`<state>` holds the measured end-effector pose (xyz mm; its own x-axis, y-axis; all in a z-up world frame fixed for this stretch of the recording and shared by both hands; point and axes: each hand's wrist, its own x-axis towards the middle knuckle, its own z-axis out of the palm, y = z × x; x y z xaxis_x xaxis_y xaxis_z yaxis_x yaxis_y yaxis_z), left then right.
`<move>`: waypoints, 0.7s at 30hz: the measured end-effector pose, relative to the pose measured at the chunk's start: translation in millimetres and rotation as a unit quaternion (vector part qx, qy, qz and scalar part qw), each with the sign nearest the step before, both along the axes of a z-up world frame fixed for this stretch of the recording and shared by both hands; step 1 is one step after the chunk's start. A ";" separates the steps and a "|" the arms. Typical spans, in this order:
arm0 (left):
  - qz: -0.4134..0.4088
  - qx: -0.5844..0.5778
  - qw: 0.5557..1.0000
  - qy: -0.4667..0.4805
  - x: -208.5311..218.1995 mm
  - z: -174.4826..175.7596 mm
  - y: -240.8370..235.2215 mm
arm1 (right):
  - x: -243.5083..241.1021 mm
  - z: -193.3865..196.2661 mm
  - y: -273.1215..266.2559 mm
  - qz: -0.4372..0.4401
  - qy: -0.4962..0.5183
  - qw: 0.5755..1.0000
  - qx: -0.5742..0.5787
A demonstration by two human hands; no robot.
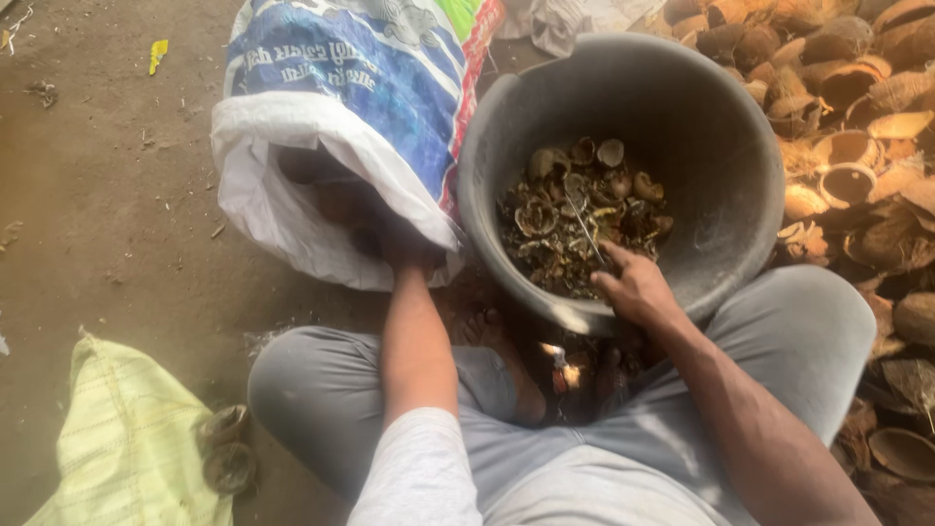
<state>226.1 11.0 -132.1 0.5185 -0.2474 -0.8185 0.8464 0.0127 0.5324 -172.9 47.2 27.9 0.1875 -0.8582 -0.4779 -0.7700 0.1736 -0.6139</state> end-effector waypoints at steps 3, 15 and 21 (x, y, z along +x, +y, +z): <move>0.077 -0.057 0.995 -0.020 5.7 -3.2 -14.6 | 14.5 23.2 -2.4 -0.051 0.006 0.995 0.089; 0.218 -0.145 0.939 -0.223 -4.9 211.0 33.5 | 19.0 37.8 -4.3 -0.087 -0.177 0.978 0.060; 0.020 -0.311 0.894 -0.323 -92.4 213.6 70.3 | 20.9 80.4 12.5 -0.102 -0.329 0.937 0.057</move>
<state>133.7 81.3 81.6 0.8515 -0.5214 -0.0556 0.3570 0.4987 0.7899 -152.0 59.7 108.3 0.3111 -0.8587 -0.4072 -0.1760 0.3690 -0.9126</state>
